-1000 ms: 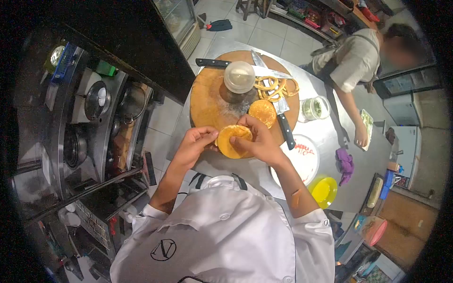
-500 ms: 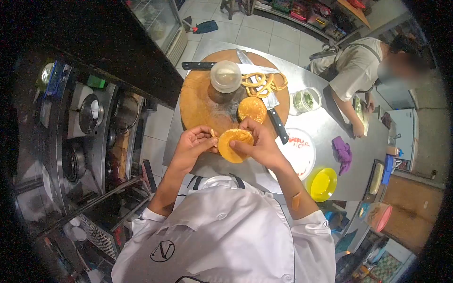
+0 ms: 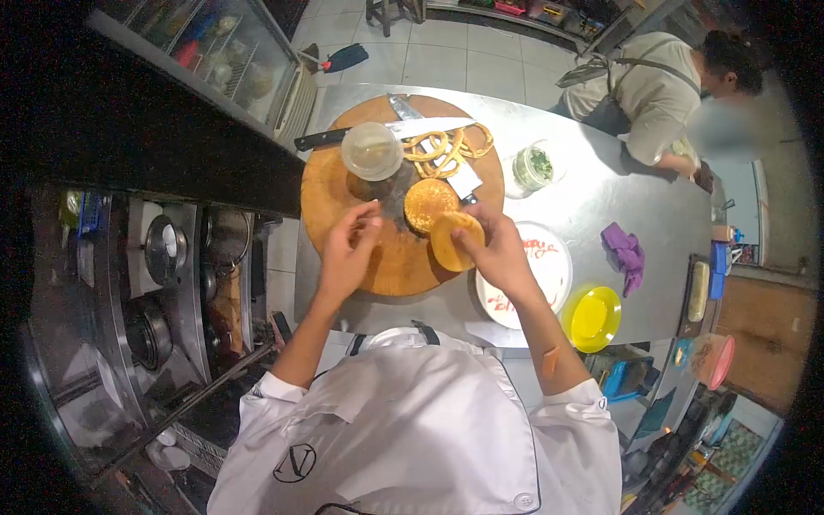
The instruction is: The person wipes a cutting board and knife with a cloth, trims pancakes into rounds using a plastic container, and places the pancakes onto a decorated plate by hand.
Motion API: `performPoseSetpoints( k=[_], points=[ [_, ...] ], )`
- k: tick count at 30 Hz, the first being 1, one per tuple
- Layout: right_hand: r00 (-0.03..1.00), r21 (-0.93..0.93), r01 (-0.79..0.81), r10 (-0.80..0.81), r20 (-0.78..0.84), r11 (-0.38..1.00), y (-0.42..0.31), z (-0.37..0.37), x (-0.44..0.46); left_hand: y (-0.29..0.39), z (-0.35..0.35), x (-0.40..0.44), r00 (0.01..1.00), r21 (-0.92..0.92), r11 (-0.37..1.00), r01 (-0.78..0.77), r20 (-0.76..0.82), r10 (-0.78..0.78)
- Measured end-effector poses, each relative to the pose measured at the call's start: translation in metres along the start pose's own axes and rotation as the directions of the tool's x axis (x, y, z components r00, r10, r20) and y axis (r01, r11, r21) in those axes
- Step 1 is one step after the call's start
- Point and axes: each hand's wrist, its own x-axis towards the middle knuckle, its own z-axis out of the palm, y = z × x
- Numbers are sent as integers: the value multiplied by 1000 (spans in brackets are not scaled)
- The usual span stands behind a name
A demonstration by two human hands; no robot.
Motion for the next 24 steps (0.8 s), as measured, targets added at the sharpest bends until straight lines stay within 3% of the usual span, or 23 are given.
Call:
performPoseSetpoints(
  k=[3, 4, 5, 6, 7, 11, 12, 14, 15, 17, 19, 21, 24],
  points=[
    [1000, 44, -19, 18, 23, 999, -7, 3, 24, -2, 35, 21, 996, -92, 993, -71, 51, 76],
    [994, 49, 106, -104, -42, 993, 0, 11, 33, -10, 46, 28, 996, -113, 990, -79, 38, 83],
    [993, 54, 105, -103, -50, 993, 7, 14, 35, -6, 52, 33, 996, -133, 987, -85, 25, 89],
    [980, -169, 131, -153, -130, 977, 13, 16, 38, -3, 53, 34, 992, 18, 992, -125, 29, 124],
    [957, -385, 129, -217, -194, 914, 17, 16, 40, 0, 53, 37, 991, 23, 992, -127, 36, 126],
    [948, -471, 59, -197, -249, 880, 18, 17, 20, -3, 54, 46, 992, 148, 982, -114, 72, 104],
    [948, -467, 54, -192, -253, 883, 21, 22, 13, -6, 55, 48, 990, 166, 978, -129, 84, 116],
    [965, -237, 10, -71, -251, 971, 23, 34, 3, -12, 61, 50, 987, 180, 971, -158, 60, 149],
    [964, -234, 7, -69, -258, 972, 32, 37, 4, -10, 63, 51, 982, 191, 963, -188, 28, 186],
    [930, -302, 138, -229, -289, 943, 50, 45, 11, -3, 64, 52, 990, 191, 971, -142, 19, 141],
    [919, -260, 85, -177, -352, 962, 47, 50, 11, 4, 66, 52, 995, 193, 976, -100, 10, 100],
    [882, -444, 71, -264, -390, 893, 27, 54, 8, 8, 69, 52, 938, 304, 905, -297, -86, 337],
    [830, -530, 84, -353, -431, 844, 20, 60, 11, 17, 65, 49, 895, 423, 814, -397, -17, 445]
  ],
)
